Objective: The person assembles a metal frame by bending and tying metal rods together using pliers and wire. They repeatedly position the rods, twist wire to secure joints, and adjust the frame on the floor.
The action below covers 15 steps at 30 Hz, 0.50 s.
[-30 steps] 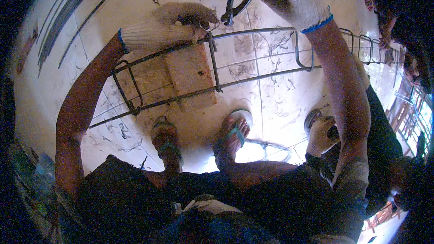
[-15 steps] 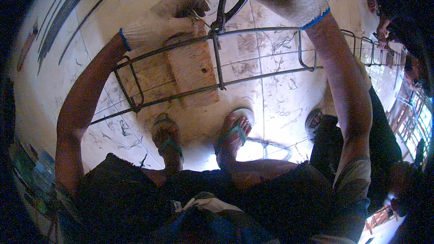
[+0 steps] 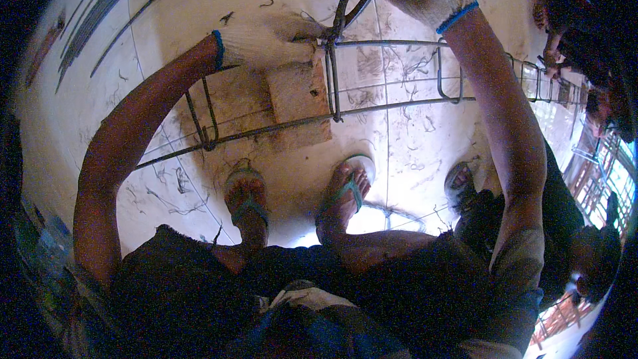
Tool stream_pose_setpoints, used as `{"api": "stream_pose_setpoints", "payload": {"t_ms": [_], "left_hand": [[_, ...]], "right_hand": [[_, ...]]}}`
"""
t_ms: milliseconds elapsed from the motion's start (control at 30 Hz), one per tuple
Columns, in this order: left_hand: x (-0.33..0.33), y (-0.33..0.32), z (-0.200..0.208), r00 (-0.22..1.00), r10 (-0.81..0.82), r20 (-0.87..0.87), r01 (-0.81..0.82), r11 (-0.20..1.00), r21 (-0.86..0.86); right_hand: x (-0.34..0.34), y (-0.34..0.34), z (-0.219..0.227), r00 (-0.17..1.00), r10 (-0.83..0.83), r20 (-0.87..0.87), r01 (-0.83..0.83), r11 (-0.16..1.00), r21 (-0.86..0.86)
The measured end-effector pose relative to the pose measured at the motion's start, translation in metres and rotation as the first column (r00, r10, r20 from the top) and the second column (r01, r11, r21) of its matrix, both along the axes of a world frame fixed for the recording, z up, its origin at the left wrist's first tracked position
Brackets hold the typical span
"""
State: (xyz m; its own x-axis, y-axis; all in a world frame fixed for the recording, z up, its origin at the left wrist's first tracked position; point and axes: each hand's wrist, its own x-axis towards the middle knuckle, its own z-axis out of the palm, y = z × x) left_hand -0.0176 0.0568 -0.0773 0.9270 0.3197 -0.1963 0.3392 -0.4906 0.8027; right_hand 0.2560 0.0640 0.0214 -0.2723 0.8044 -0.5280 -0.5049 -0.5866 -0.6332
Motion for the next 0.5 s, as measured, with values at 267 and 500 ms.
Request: {"api": "stream_pose_setpoints", "payload": {"t_ms": [267, 500], "left_hand": [[-0.001, -0.004, 0.028, 1.000, 0.000, -0.022, 0.002, 0.994, 0.107], [0.001, -0.002, 0.044, 0.993, 0.003, -0.121, 0.002, 0.999, 0.038]], "right_hand": [[-0.019, 0.034, 0.000, 0.968, 0.000, 0.253, 0.050, 0.980, -0.192], [-0.021, -0.002, 0.018, 0.989, 0.013, 0.146, -0.015, 1.000, 0.018]]}}
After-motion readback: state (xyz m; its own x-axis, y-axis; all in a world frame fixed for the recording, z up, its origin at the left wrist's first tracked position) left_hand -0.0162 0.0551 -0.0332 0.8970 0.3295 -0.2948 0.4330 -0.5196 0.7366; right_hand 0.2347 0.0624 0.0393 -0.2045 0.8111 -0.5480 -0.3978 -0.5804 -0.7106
